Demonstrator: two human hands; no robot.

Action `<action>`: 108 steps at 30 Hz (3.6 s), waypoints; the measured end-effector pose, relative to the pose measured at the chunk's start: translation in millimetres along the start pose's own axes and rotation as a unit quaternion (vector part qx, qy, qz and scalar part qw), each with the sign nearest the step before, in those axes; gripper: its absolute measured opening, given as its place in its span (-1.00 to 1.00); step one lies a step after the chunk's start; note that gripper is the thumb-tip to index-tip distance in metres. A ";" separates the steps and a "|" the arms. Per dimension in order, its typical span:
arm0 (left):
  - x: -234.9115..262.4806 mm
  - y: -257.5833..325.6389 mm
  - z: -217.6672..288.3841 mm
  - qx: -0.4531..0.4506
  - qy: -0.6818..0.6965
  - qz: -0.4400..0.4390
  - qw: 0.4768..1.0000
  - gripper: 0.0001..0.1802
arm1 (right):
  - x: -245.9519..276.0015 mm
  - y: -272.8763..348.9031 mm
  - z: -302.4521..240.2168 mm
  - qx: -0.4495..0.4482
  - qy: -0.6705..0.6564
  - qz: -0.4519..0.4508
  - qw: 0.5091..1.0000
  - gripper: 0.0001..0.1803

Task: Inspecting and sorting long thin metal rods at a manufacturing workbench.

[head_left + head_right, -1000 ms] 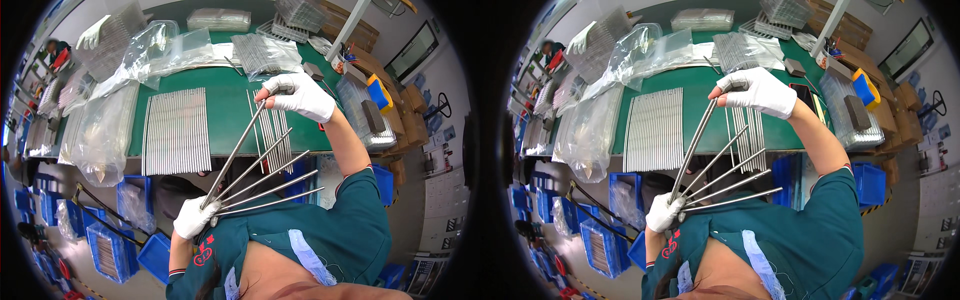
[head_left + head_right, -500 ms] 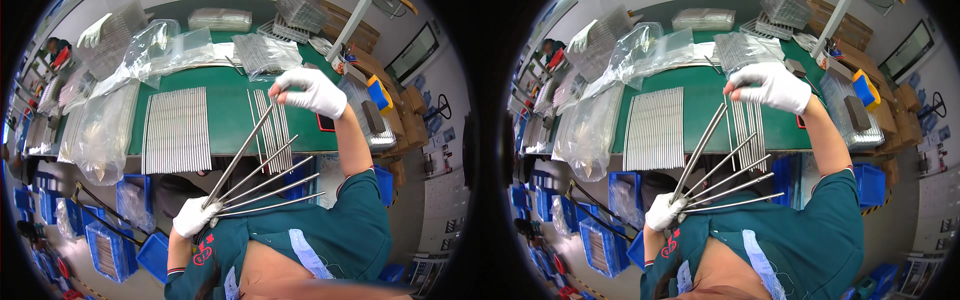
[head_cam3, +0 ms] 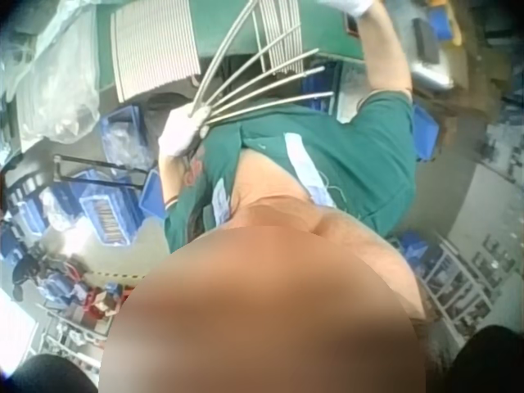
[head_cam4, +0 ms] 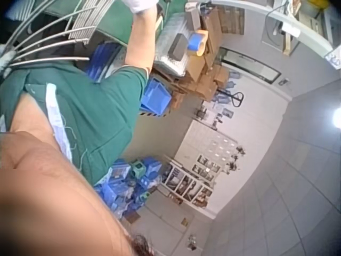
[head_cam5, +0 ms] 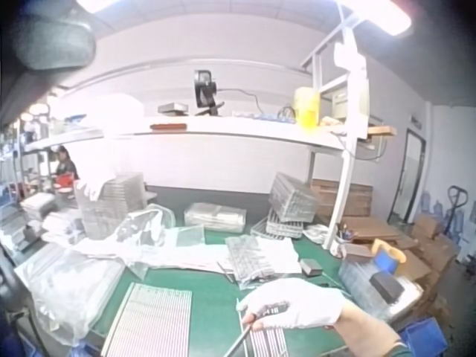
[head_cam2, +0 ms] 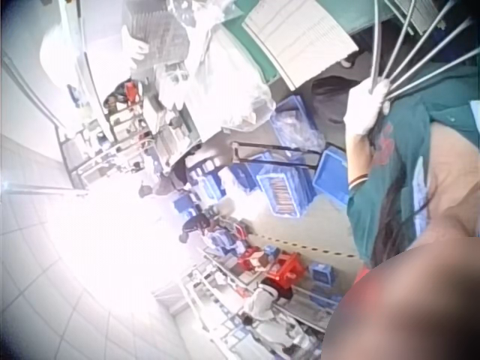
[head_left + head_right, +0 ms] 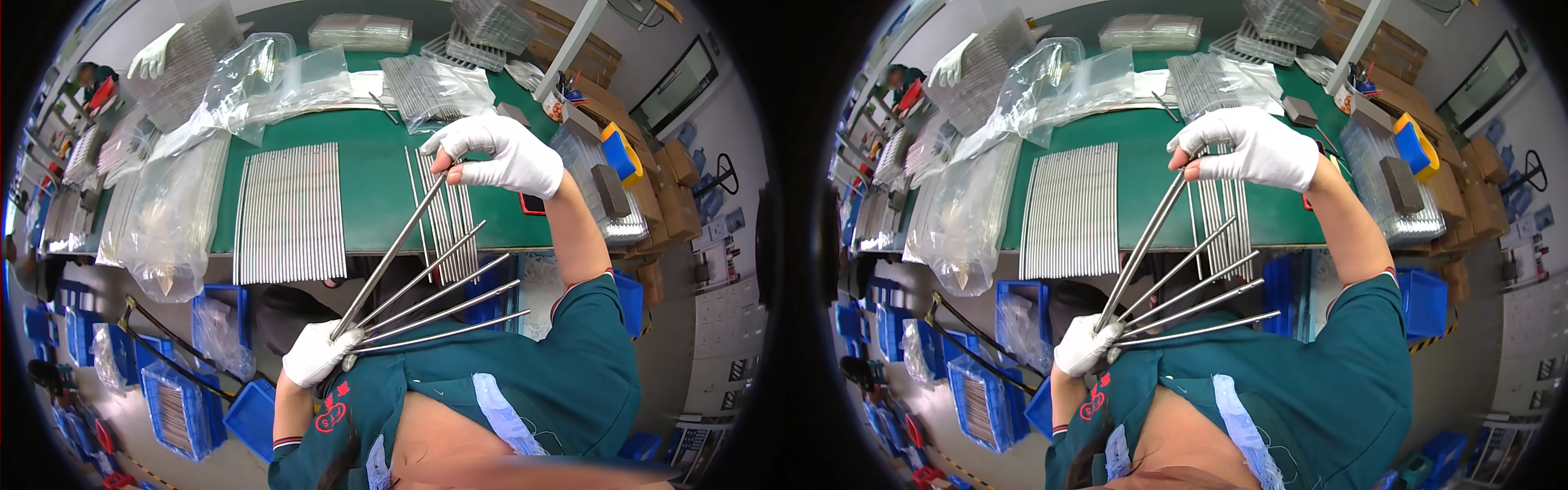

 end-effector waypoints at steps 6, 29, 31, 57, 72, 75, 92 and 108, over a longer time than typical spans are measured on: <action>-2.0 -7.5 -4.9 -0.012 -0.005 0.001 1.000 -0.69 | -12.1 -0.9 0.7 -0.036 0.019 -0.058 0.997 -0.85; -85.0 -44.6 82.2 0.004 0.496 -0.294 0.817 -0.65 | -122.4 -15.9 9.3 0.201 0.330 -0.180 0.905 -0.82; -85.2 -35.9 93.5 -0.032 0.478 -0.364 0.799 -0.40 | -117.6 -22.3 13.4 0.167 0.352 -0.186 0.902 -0.88; -56.8 -51.3 57.0 -0.104 0.312 -0.217 0.919 -0.67 | -101.8 7.8 85.1 -0.329 -0.307 0.097 0.888 -0.48; 10.4 -11.8 22.5 -0.152 -0.009 0.189 0.970 -0.72 | -87.2 44.9 104.5 -0.371 -0.445 0.042 0.814 -0.61; 10.9 -3.4 10.3 -0.109 0.081 0.140 0.981 -0.74 | -84.9 34.6 97.4 -0.339 -0.399 0.040 0.851 -0.53; 95.0 50.7 -59.8 -0.171 0.266 0.397 0.862 -0.64 | -196.9 -153.0 207.9 -0.245 -0.683 0.152 0.671 -0.89; 113.5 33.1 -43.3 -0.183 0.271 0.419 0.847 -0.68 | -124.6 -151.0 191.9 -0.214 -0.418 0.132 0.873 -0.63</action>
Point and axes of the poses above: each hand's wrist, its own y-axis away from the middle knuckle, its own x-axis out of the back of the hand, z = x × y, the point moved 8 cm from there along -y, towards the middle knuckle, and after that the axes turned 8 degrees about x, right-handed, at the moved point
